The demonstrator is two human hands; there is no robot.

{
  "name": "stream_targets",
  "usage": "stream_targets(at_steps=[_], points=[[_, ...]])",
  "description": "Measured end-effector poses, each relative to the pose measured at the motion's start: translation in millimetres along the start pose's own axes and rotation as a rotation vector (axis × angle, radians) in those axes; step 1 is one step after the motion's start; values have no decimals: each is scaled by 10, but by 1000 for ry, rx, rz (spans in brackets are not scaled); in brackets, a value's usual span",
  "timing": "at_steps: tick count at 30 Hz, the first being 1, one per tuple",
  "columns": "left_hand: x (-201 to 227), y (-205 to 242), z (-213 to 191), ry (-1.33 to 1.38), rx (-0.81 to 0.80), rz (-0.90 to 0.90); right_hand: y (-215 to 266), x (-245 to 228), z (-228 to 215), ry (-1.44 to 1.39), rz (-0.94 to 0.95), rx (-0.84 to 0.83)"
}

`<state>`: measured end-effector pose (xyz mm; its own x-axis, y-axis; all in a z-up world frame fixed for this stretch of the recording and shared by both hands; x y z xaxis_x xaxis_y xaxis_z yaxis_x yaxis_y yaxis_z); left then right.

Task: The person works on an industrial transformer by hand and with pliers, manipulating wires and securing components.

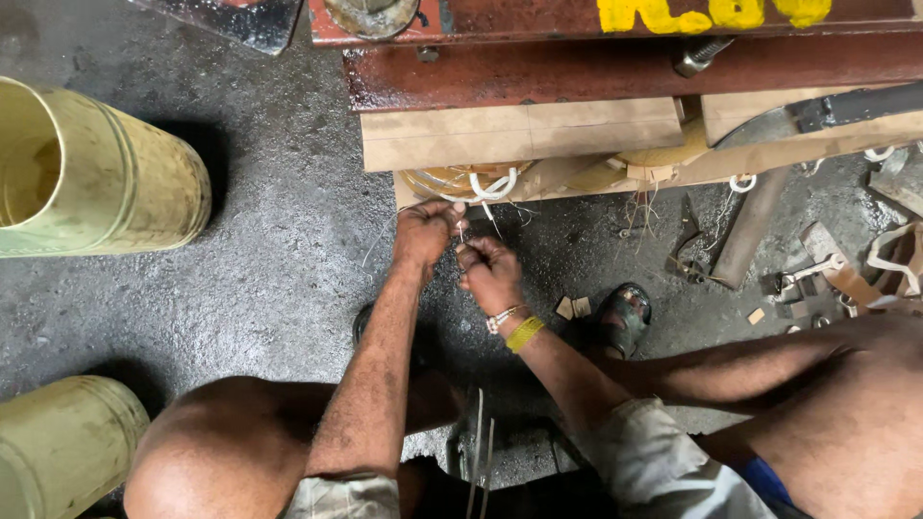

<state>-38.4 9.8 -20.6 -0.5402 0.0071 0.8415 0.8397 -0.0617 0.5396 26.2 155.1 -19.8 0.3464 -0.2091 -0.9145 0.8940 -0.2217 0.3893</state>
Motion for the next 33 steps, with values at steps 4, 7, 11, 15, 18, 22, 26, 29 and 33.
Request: stream_targets(at_steps=[4,7,11,15,18,22,26,29,33], points=[[-106,-23,-7,-70,22,-7,-15,-197,-51,536,-431,99],[-119,-17,23,-39,55,83,-108,-330,-90,395,-141,107],[-55,19,20,-140,61,-15,-270,-476,-74,379,113,-74],[-4,52,-7,-89,18,-156,-384,-482,-58,379,220,-79],[36,39,-23,-56,-8,-179,-472,-482,-61,262,319,-17],[46,-1,-66,34,-93,-153,-547,-471,-52,2,463,12],[41,-3,-77,197,-157,-183,-583,-485,-47,25,464,-38],[57,11,-77,240,-169,-195,-592,-503,-40,-14,465,-79],[54,22,-68,241,-173,-177,-598,-520,-37,32,462,-129]])
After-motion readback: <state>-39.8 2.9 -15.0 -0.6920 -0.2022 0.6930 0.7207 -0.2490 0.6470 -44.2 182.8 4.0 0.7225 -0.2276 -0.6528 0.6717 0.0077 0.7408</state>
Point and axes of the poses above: each hand's wrist, its own y-axis away from the middle knuckle, its own z-axis out of the palm, x = y × z, the point moved 1 cm from there along -y, towards the middle knuckle, and after that the axes turned 12 degrees about -y, right-handed, at the moved point
